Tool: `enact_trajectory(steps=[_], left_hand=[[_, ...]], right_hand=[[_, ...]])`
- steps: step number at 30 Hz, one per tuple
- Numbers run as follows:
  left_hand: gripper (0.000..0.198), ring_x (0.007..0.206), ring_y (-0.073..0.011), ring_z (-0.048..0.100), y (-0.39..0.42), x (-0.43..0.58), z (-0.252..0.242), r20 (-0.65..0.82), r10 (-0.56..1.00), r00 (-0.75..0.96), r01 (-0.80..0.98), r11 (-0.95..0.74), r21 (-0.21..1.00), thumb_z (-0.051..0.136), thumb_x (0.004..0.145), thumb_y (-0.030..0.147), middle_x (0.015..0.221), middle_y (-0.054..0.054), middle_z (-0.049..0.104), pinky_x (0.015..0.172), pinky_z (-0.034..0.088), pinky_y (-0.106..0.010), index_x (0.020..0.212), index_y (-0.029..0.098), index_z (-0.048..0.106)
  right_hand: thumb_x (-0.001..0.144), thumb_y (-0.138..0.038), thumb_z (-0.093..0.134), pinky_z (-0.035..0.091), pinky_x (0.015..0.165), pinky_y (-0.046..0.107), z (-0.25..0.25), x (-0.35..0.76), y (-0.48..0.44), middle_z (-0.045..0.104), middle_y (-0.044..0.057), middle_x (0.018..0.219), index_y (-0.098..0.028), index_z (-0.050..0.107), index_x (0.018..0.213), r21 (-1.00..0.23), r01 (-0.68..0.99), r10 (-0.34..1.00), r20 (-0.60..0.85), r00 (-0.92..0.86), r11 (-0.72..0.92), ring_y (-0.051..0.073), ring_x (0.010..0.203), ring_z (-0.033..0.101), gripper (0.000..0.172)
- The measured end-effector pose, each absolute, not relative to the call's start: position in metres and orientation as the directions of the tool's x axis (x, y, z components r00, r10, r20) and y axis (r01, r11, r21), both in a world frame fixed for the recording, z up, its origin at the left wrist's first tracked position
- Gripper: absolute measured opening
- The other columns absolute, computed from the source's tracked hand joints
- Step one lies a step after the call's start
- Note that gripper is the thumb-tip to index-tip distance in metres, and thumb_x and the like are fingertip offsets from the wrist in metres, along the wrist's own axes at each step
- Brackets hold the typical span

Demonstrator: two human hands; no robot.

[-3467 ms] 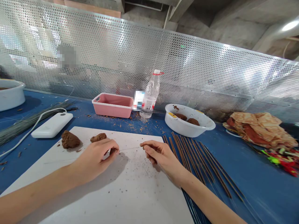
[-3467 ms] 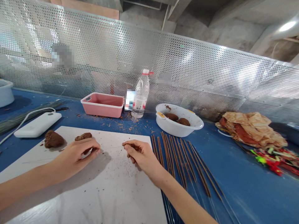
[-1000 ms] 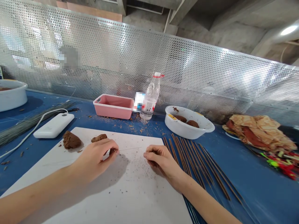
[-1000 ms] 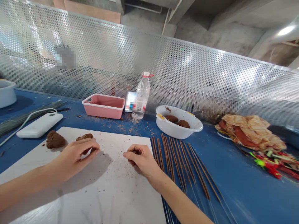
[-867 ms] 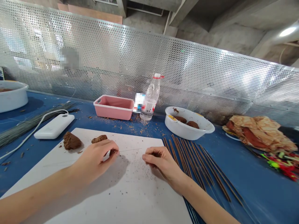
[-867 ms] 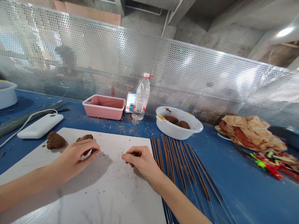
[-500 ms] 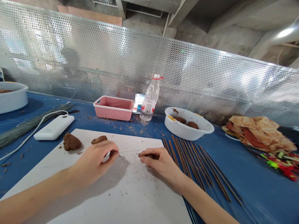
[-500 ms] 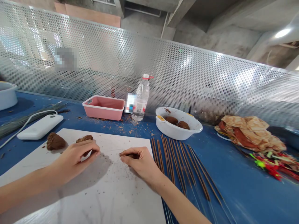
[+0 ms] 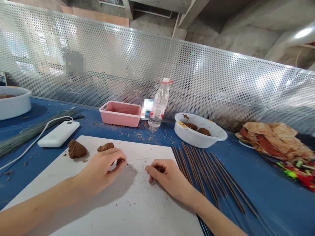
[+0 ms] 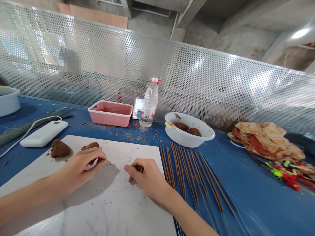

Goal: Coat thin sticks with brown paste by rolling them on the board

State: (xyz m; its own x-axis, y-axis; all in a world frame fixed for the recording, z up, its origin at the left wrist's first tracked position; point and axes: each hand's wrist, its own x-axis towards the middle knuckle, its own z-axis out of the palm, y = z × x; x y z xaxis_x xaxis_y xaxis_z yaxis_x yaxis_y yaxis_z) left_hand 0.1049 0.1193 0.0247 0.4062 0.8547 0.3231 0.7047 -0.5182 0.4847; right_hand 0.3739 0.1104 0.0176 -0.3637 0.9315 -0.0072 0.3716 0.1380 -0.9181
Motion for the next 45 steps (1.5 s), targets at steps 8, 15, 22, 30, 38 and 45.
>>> enact_trajectory(steps=[8,15,22,30,38,45], left_hand=[[0.021,0.078,-0.0182,0.062,0.119,0.104,0.025,0.315,0.854,0.414,0.701,-0.52,0.488,0.051,0.103,0.031,0.085,0.002,0.07,0.069,0.043,-0.03,0.089,0.026,0.066],[0.024,0.075,-0.0186,0.06,0.119,0.104,0.027,0.341,0.844,0.415,0.706,-0.535,0.465,0.051,0.103,0.032,0.083,0.002,0.072,0.07,0.043,-0.031,0.087,0.025,0.067],[0.023,0.073,-0.0185,0.059,0.118,0.103,0.027,0.337,0.845,0.415,0.712,-0.533,0.457,0.051,0.103,0.032,0.083,0.001,0.072,0.068,0.042,-0.032,0.088,0.025,0.067],[0.024,0.074,-0.0176,0.058,0.118,0.102,0.029,0.335,0.838,0.43,0.701,-0.544,0.46,0.05,0.105,0.03,0.083,0.002,0.071,0.072,0.042,-0.033,0.089,0.024,0.066],[0.02,0.077,-0.0181,0.06,0.116,0.101,0.029,0.387,0.817,0.428,0.688,-0.572,0.447,0.051,0.104,0.026,0.084,0.002,0.071,0.074,0.045,-0.033,0.089,0.025,0.064],[0.021,0.082,-0.02,0.064,0.116,0.097,0.031,0.441,0.8,0.407,0.685,-0.587,0.433,0.049,0.106,0.026,0.087,0.0,0.072,0.075,0.046,-0.034,0.089,0.025,0.062]], right_hand=[[0.097,-0.038,0.067,0.049,0.077,0.031,0.019,0.377,0.113,0.075,0.005,0.099,-0.022,0.08,0.1,-0.876,0.383,0.925,0.161,-0.344,0.295,0.019,0.085,0.065,0.021],[0.091,-0.026,0.071,0.058,0.086,0.033,0.012,0.377,0.112,0.074,0.006,0.113,-0.023,0.077,0.115,-0.903,0.315,0.903,0.152,-0.402,0.293,0.019,0.093,0.071,0.025],[0.084,-0.017,0.075,0.059,0.085,0.035,0.018,0.374,0.105,0.075,0.006,0.106,-0.023,0.08,0.106,-0.875,0.37,0.896,0.143,-0.419,0.313,0.02,0.09,0.071,0.023],[0.108,-0.033,0.056,0.049,0.118,0.049,0.012,0.375,0.108,0.072,0.012,0.138,-0.023,0.076,0.128,-0.625,0.576,0.846,0.314,-0.432,0.526,0.029,0.136,0.06,0.03],[0.114,-0.044,0.043,0.017,0.138,0.058,0.022,0.367,0.094,0.023,0.002,0.18,-0.028,0.035,0.171,-0.4,0.698,0.784,0.094,-0.614,0.594,0.03,0.169,0.014,0.06],[0.107,-0.053,0.059,0.012,0.139,0.05,0.021,0.36,0.066,0.016,-0.006,0.177,-0.041,0.018,0.172,-0.548,0.508,0.588,-0.037,-0.808,0.664,0.03,0.167,0.017,0.079]])
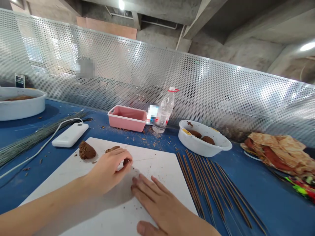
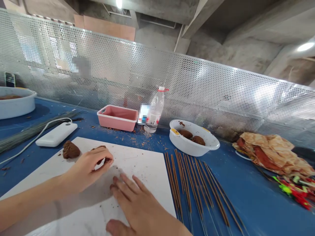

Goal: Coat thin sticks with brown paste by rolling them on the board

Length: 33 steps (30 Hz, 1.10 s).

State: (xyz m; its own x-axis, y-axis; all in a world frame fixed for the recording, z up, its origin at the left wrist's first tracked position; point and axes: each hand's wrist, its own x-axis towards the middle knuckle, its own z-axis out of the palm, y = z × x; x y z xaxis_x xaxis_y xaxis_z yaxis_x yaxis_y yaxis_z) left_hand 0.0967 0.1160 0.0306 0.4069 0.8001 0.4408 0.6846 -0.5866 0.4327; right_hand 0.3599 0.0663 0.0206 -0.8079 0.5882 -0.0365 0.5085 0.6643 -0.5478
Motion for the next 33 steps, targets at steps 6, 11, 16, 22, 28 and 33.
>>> enact_trajectory(steps=[6,11,16,22,28,33], left_hand=[[0.021,0.082,-0.0205,0.065,0.116,0.095,0.032,0.439,0.806,0.398,0.676,-0.581,0.454,0.048,0.105,0.027,0.086,-0.001,0.071,0.072,0.047,-0.033,0.089,0.025,0.062],[0.021,0.08,-0.0195,0.065,0.119,0.091,0.035,0.447,0.835,0.321,0.661,-0.536,0.526,0.048,0.105,0.031,0.089,0.0,0.071,0.062,0.044,-0.03,0.092,0.026,0.063],[0.023,0.08,-0.0209,0.067,0.12,0.088,0.037,0.478,0.822,0.309,0.675,-0.544,0.5,0.048,0.105,0.034,0.088,0.0,0.072,0.072,0.049,-0.034,0.094,0.026,0.066],[0.022,0.084,-0.0221,0.069,0.118,0.086,0.037,0.492,0.803,0.337,0.661,-0.574,0.484,0.048,0.106,0.035,0.091,-0.001,0.073,0.075,0.05,-0.036,0.093,0.026,0.064],[0.022,0.083,-0.0215,0.067,0.117,0.086,0.038,0.48,0.802,0.354,0.662,-0.578,0.477,0.046,0.106,0.031,0.088,-0.001,0.071,0.074,0.048,-0.036,0.092,0.025,0.062],[0.023,0.084,-0.0219,0.067,0.119,0.086,0.037,0.474,0.806,0.354,0.657,-0.575,0.488,0.046,0.107,0.033,0.09,-0.001,0.072,0.074,0.047,-0.036,0.093,0.025,0.062]], right_hand=[[0.109,-0.049,0.056,0.009,0.138,0.056,0.048,0.365,0.076,0.028,0.001,0.177,-0.035,0.038,0.17,-0.629,0.551,0.678,-0.052,-0.733,0.549,0.03,0.167,0.023,0.065],[0.112,-0.048,0.043,0.023,0.135,0.053,0.045,0.345,0.116,0.037,0.014,0.175,-0.015,0.052,0.162,-0.642,0.647,0.886,0.115,-0.449,0.411,0.029,0.165,0.029,0.06],[0.115,-0.049,0.032,0.012,0.137,0.054,0.024,0.303,0.112,0.016,0.016,0.181,-0.008,0.032,0.171,-0.446,0.785,0.891,0.066,-0.449,0.429,0.031,0.169,0.008,0.069],[0.115,-0.057,0.031,0.005,0.139,0.05,0.018,0.292,0.065,0.008,0.006,0.182,-0.018,0.018,0.176,-0.403,0.698,0.779,0.064,-0.624,0.592,0.026,0.169,0.0,0.074],[0.115,-0.052,0.03,0.011,0.137,0.058,0.019,0.307,0.126,0.017,0.013,0.181,-0.014,0.028,0.173,-0.275,0.845,0.888,0.115,-0.444,0.458,0.031,0.169,0.008,0.069],[0.116,-0.05,0.031,0.013,0.137,0.056,0.018,0.301,0.108,0.016,0.013,0.181,-0.014,0.024,0.174,-0.318,0.813,0.868,0.078,-0.49,0.487,0.03,0.169,0.007,0.069]])
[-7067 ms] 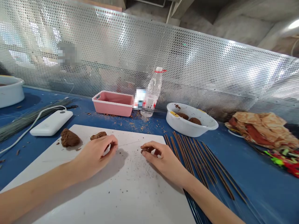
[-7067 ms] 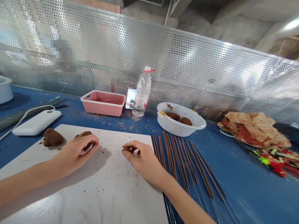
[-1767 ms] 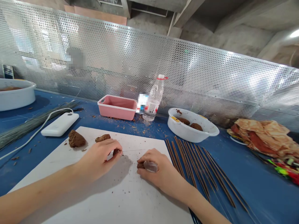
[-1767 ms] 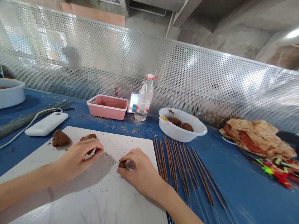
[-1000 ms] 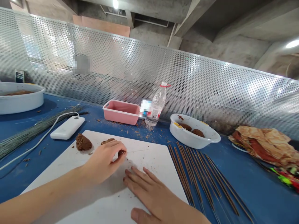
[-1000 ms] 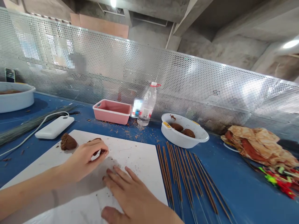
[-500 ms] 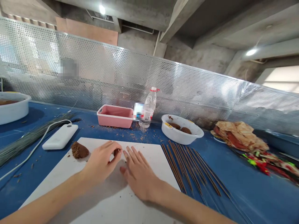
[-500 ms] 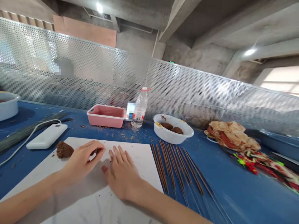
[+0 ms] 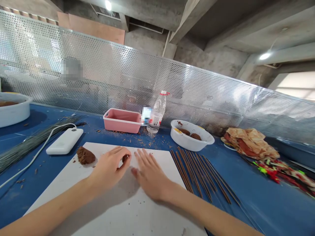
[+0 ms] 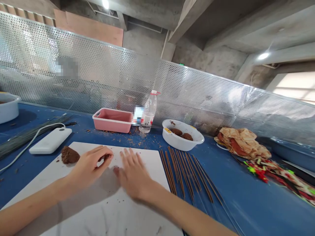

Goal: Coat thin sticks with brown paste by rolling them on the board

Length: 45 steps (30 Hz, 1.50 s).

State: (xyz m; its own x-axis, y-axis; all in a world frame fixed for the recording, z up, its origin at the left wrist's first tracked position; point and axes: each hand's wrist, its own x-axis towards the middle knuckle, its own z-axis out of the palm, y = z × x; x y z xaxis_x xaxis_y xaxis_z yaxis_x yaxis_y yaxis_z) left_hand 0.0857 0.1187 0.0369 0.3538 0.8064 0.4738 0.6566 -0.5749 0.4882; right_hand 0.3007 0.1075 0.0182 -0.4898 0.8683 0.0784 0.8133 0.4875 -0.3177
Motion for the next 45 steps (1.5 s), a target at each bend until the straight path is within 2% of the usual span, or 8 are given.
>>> enact_trajectory(steps=[5,11,20,23,28,36,41,45], left_hand=[[0.024,0.087,-0.0222,0.068,0.118,0.086,0.036,0.453,0.817,0.357,0.667,-0.563,0.489,0.045,0.107,0.034,0.092,-0.001,0.073,0.078,0.048,-0.036,0.093,0.025,0.062],[0.022,0.082,-0.0208,0.066,0.119,0.089,0.036,0.465,0.812,0.353,0.662,-0.568,0.489,0.046,0.104,0.03,0.088,0.0,0.072,0.072,0.047,-0.034,0.089,0.026,0.061],[0.025,0.087,-0.0214,0.067,0.119,0.088,0.035,0.441,0.822,0.361,0.661,-0.559,0.501,0.046,0.106,0.034,0.091,0.0,0.072,0.078,0.049,-0.035,0.091,0.026,0.063],[0.025,0.088,-0.0216,0.068,0.118,0.089,0.036,0.443,0.821,0.36,0.66,-0.56,0.501,0.045,0.106,0.034,0.092,0.0,0.072,0.078,0.048,-0.035,0.092,0.025,0.063],[0.026,0.083,-0.0207,0.066,0.118,0.09,0.037,0.441,0.829,0.344,0.666,-0.546,0.508,0.045,0.106,0.034,0.086,0.0,0.07,0.074,0.046,-0.034,0.09,0.024,0.063],[0.022,0.087,-0.0197,0.066,0.119,0.089,0.035,0.447,0.814,0.37,0.657,-0.57,0.494,0.046,0.106,0.029,0.091,0.0,0.071,0.078,0.048,-0.034,0.091,0.024,0.061],[0.023,0.081,-0.0194,0.065,0.119,0.09,0.037,0.446,0.816,0.366,0.664,-0.566,0.49,0.046,0.105,0.03,0.087,0.0,0.071,0.072,0.045,-0.032,0.088,0.025,0.06],[0.024,0.079,-0.0195,0.064,0.12,0.091,0.037,0.452,0.812,0.368,0.658,-0.571,0.49,0.045,0.106,0.031,0.086,0.001,0.071,0.066,0.043,-0.031,0.087,0.025,0.06]], right_hand=[[0.114,-0.051,0.039,0.008,0.139,0.05,0.016,0.292,0.075,0.008,0.003,0.182,-0.024,0.015,0.176,-0.351,0.683,0.749,0.094,-0.656,0.641,0.026,0.17,0.004,0.072],[0.116,-0.053,0.026,0.012,0.137,0.057,0.015,0.299,0.129,0.011,0.015,0.18,-0.009,0.025,0.173,-0.278,0.866,0.908,0.068,-0.413,0.415,0.032,0.169,0.005,0.073],[0.114,-0.058,0.036,0.008,0.139,0.052,0.016,0.286,0.068,0.005,0.004,0.182,-0.025,0.011,0.177,-0.419,0.649,0.74,0.09,-0.667,0.635,0.027,0.169,0.002,0.075],[0.115,-0.053,0.032,0.008,0.138,0.052,0.015,0.292,0.09,0.01,0.006,0.182,-0.019,0.016,0.176,-0.372,0.688,0.762,0.092,-0.641,0.623,0.027,0.17,0.002,0.072],[0.116,-0.054,0.02,0.01,0.137,0.056,0.018,0.303,0.125,0.012,0.016,0.181,-0.008,0.026,0.173,-0.301,0.835,0.88,0.037,-0.473,0.461,0.031,0.169,0.006,0.073],[0.115,-0.06,0.031,0.006,0.139,0.051,0.015,0.285,0.061,0.009,0.004,0.183,-0.025,0.018,0.176,-0.439,0.608,0.703,0.078,-0.707,0.661,0.026,0.17,0.005,0.072],[0.116,-0.057,0.025,0.008,0.137,0.057,0.025,0.301,0.116,0.011,0.013,0.182,-0.015,0.024,0.174,-0.39,0.751,0.826,0.05,-0.561,0.533,0.03,0.17,0.003,0.073],[0.115,-0.061,0.024,0.01,0.137,0.057,0.022,0.309,0.151,0.01,0.013,0.182,-0.015,0.026,0.174,-0.344,0.812,0.879,0.113,-0.463,0.472,0.03,0.17,0.003,0.075]])
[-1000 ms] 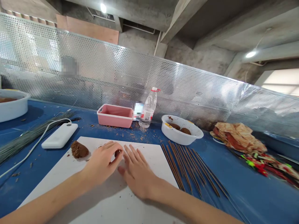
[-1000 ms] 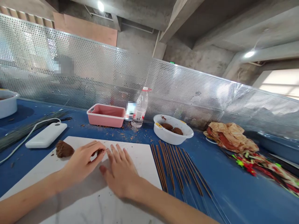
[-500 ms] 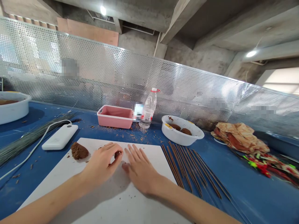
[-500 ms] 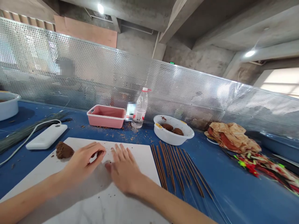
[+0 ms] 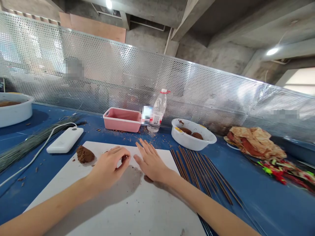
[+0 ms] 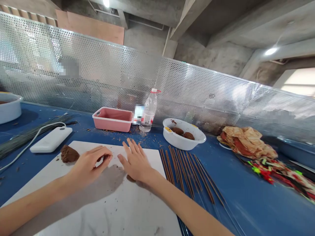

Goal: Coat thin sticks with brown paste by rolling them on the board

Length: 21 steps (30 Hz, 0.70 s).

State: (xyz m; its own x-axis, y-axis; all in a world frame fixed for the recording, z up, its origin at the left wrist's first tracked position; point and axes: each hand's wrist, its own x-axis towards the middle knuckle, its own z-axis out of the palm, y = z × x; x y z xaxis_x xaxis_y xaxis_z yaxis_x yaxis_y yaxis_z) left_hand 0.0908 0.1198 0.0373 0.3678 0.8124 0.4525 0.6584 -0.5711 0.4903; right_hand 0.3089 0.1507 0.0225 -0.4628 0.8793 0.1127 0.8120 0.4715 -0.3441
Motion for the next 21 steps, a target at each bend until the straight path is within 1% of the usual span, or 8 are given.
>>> enact_trajectory(steps=[3,5,8,10,13,16,18,21], left_hand=[[0.024,0.08,-0.0198,0.065,0.12,0.09,0.036,0.46,0.807,0.369,0.658,-0.577,0.483,0.045,0.106,0.031,0.086,0.001,0.071,0.068,0.044,-0.032,0.087,0.025,0.06],[0.023,0.081,-0.0199,0.065,0.12,0.089,0.036,0.468,0.806,0.363,0.658,-0.577,0.484,0.046,0.105,0.031,0.088,0.001,0.071,0.072,0.046,-0.033,0.088,0.025,0.06],[0.021,0.084,-0.02,0.066,0.119,0.088,0.036,0.472,0.805,0.36,0.654,-0.579,0.487,0.046,0.105,0.031,0.09,0.001,0.072,0.076,0.048,-0.034,0.09,0.026,0.06],[0.021,0.084,-0.02,0.066,0.118,0.089,0.037,0.47,0.804,0.365,0.652,-0.581,0.488,0.047,0.105,0.03,0.089,0.001,0.072,0.076,0.048,-0.034,0.089,0.025,0.06],[0.021,0.085,-0.0206,0.067,0.117,0.09,0.04,0.459,0.808,0.369,0.656,-0.576,0.488,0.047,0.104,0.029,0.091,0.0,0.073,0.077,0.048,-0.034,0.09,0.025,0.061],[0.023,0.082,-0.0208,0.066,0.116,0.09,0.041,0.448,0.818,0.361,0.672,-0.561,0.483,0.046,0.104,0.029,0.089,-0.001,0.073,0.073,0.046,-0.033,0.088,0.025,0.062],[0.023,0.079,-0.0204,0.065,0.116,0.09,0.042,0.455,0.817,0.354,0.672,-0.56,0.484,0.047,0.104,0.029,0.086,-0.001,0.072,0.071,0.045,-0.033,0.087,0.025,0.062],[0.021,0.082,-0.0201,0.066,0.116,0.09,0.041,0.46,0.81,0.365,0.655,-0.574,0.491,0.047,0.104,0.028,0.089,-0.001,0.072,0.074,0.047,-0.033,0.09,0.024,0.062]], right_hand=[[0.116,-0.054,0.024,0.011,0.137,0.056,0.017,0.3,0.138,0.011,0.015,0.182,-0.012,0.027,0.173,-0.344,0.812,0.874,0.054,-0.483,0.471,0.031,0.169,0.005,0.071],[0.116,-0.051,0.027,0.009,0.137,0.056,0.015,0.293,0.113,0.011,0.013,0.182,-0.014,0.025,0.174,-0.356,0.776,0.839,0.04,-0.543,0.52,0.03,0.17,0.004,0.069],[0.115,-0.056,0.03,0.008,0.138,0.055,0.015,0.284,0.077,0.007,0.009,0.183,-0.021,0.016,0.176,-0.393,0.682,0.751,0.035,-0.659,0.617,0.029,0.17,0.001,0.072],[0.115,-0.057,0.029,0.008,0.138,0.055,0.015,0.283,0.071,0.006,0.008,0.183,-0.022,0.013,0.176,-0.398,0.645,0.71,0.022,-0.704,0.652,0.029,0.17,0.0,0.072],[0.116,-0.05,0.029,0.01,0.137,0.055,0.017,0.286,0.096,0.009,0.01,0.183,-0.018,0.015,0.176,-0.347,0.705,0.755,0.012,-0.655,0.618,0.029,0.17,0.001,0.069],[0.116,-0.047,0.026,0.013,0.137,0.056,0.019,0.291,0.127,0.011,0.015,0.181,-0.01,0.023,0.174,-0.265,0.84,0.874,0.02,-0.486,0.473,0.031,0.169,0.005,0.068],[0.117,-0.048,0.024,0.014,0.136,0.056,0.018,0.292,0.128,0.014,0.017,0.181,-0.007,0.027,0.172,-0.254,0.872,0.906,0.042,-0.421,0.417,0.032,0.169,0.007,0.069],[0.116,-0.051,0.022,0.012,0.137,0.055,0.012,0.286,0.098,0.013,0.011,0.181,-0.014,0.024,0.174,-0.307,0.794,0.844,0.071,-0.531,0.525,0.03,0.169,0.006,0.068]])
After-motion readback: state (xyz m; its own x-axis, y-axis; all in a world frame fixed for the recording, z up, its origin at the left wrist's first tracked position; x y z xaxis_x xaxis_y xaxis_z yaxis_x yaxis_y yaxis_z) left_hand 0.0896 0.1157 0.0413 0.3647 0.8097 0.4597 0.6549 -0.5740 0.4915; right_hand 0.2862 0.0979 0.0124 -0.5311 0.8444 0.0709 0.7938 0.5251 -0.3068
